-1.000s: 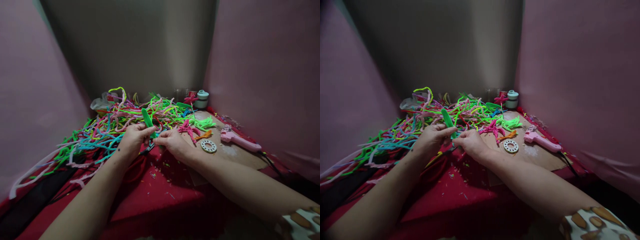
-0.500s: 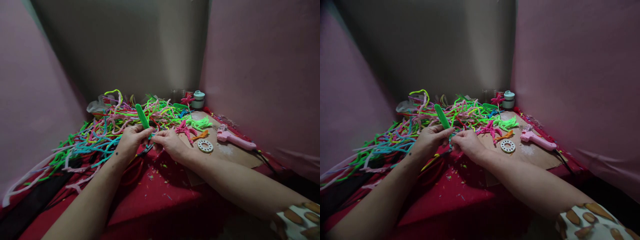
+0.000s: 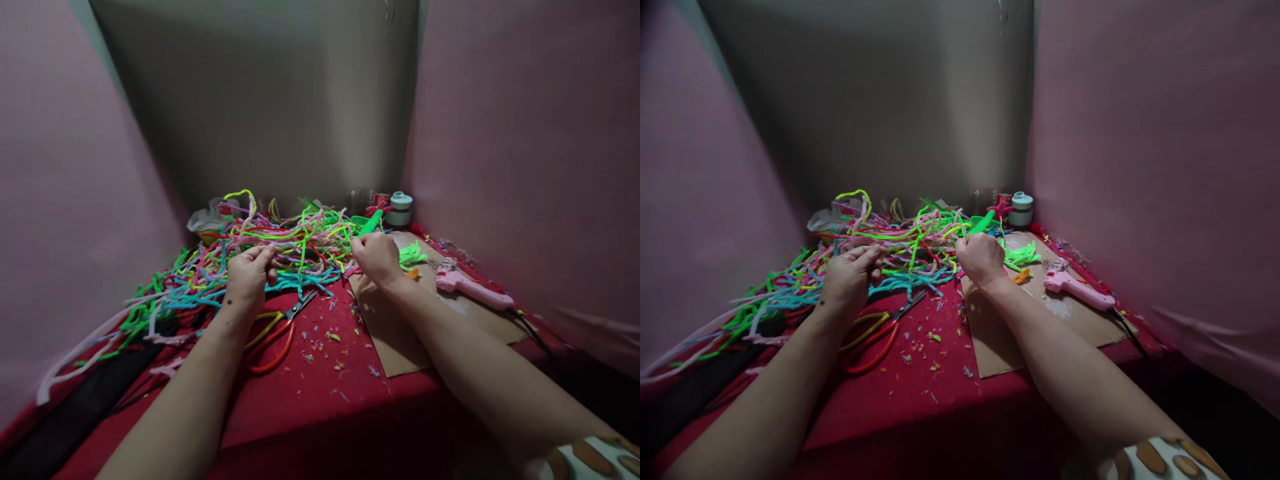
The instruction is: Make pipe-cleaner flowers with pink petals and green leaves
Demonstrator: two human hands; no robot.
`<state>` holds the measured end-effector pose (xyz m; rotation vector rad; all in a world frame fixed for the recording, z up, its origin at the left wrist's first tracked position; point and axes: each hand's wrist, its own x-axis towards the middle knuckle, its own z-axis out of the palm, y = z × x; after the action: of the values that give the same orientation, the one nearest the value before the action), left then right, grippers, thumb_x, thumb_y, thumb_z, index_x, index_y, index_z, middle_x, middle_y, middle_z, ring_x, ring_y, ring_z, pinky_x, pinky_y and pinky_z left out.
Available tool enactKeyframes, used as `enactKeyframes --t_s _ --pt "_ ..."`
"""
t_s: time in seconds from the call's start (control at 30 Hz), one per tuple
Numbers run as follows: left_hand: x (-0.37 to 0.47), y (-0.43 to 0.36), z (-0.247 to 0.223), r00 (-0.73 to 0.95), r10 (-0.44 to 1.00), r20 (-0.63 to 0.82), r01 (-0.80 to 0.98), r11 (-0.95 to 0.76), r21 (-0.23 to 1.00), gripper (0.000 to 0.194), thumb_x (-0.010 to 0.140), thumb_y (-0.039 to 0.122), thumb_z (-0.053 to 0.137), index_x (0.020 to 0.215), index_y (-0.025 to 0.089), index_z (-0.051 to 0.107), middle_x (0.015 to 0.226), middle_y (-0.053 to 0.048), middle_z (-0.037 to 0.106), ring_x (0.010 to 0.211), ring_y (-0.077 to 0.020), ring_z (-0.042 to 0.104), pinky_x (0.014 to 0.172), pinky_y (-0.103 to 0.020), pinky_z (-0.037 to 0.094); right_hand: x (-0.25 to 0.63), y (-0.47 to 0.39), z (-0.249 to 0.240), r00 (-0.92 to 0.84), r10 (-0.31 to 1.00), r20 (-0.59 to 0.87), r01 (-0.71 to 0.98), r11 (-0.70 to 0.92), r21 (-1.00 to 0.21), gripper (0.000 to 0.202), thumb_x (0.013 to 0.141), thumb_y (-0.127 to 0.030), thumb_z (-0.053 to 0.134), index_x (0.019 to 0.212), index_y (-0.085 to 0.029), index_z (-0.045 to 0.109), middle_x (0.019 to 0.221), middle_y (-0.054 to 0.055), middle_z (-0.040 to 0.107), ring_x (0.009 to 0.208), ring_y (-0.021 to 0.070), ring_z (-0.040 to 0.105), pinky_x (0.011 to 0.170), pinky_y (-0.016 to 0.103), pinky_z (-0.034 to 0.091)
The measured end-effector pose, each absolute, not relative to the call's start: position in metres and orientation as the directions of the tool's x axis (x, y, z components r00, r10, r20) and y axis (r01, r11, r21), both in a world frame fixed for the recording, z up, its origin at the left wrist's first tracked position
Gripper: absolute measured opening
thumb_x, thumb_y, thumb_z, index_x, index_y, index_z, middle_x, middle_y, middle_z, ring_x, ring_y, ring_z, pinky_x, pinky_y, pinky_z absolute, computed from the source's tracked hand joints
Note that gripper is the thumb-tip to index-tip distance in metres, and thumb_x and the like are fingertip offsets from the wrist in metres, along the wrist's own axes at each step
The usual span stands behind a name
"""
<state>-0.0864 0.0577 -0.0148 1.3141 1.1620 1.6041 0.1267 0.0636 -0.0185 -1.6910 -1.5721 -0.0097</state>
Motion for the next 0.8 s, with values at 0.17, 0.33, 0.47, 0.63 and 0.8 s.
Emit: enactKeyframes --t_s 0.17,0.33,0.47,0.63,0.8 --pt "-0.092 0.062 -0.015 -0.235 0.922 0.309 -0.015 -0.321 0.947 0.021 0.064 0.029 0.064 0.073 0.010 0.063 0.049 0.006 0.049 0.033 -0.0036 0.039 0.031 -0.016 0.027 0.131 0.071 -0.021 0.204 0.915 0.348 0.940 -0.084 -0.330 0.039 0.080 -0.035 0.046 0.084 -0.005 0.071 0.081 0.026 0.067 0.078 0.0351 0.064 0.061 0.036 0.041" --pt "-0.094 0.066 -0.020 -0.269 0.913 0.306 0.020 -0.312 0.950 0.024 0.065 0.032 0.063 0.073 0.010 0.063 0.049 0.006 0.048 0.033 -0.0037 0.039 0.031 -0.017 0.027 0.117 0.054 -0.020 0.128 0.843 0.522 0.978 -0.018 -0.209 0.042 0.088 -0.038 0.038 0.083 -0.012 0.071 0.077 0.017 0.069 0.074 0.0264 0.066 0.062 0.032 0.043" --pt "-0.093 0.069 -0.025 -0.246 0.919 0.307 0.036 -0.308 0.951 0.025 0.066 0.035 0.061 0.073 0.011 0.061 0.049 0.006 0.048 0.034 -0.0046 0.038 0.032 -0.018 0.028 0.086 0.029 -0.029 -0.293 0.759 0.582 0.928 0.372 -0.018 0.038 0.088 -0.030 0.037 0.071 -0.013 0.067 0.070 0.012 0.068 0.064 0.0215 0.063 0.056 0.029 0.041" --pt "-0.090 0.078 -0.005 -0.251 0.908 0.336 0.109 -0.318 0.942 0.020 0.064 0.030 0.062 0.073 0.013 0.061 0.050 0.005 0.051 0.038 -0.0064 0.044 0.036 -0.017 0.033 0.049 0.011 -0.049 -0.660 0.486 0.573 0.663 0.735 0.141 0.023 0.081 -0.021 0.046 0.065 -0.014 0.061 0.063 0.010 0.066 0.057 0.0200 0.061 0.052 0.029 0.040" --pt "-0.087 0.115 0.031 -0.142 0.811 0.567 0.670 -0.343 0.659 0.022 0.069 0.026 0.054 0.082 0.015 0.066 0.070 -0.003 0.066 0.064 -0.0149 0.061 0.058 -0.023 0.046 0.039 0.013 -0.068 -0.703 0.280 0.654 0.497 0.851 0.170 0.022 0.077 -0.021 0.047 0.058 -0.016 0.055 0.054 0.005 0.061 0.048 0.0194 0.058 0.044 0.030 0.040"
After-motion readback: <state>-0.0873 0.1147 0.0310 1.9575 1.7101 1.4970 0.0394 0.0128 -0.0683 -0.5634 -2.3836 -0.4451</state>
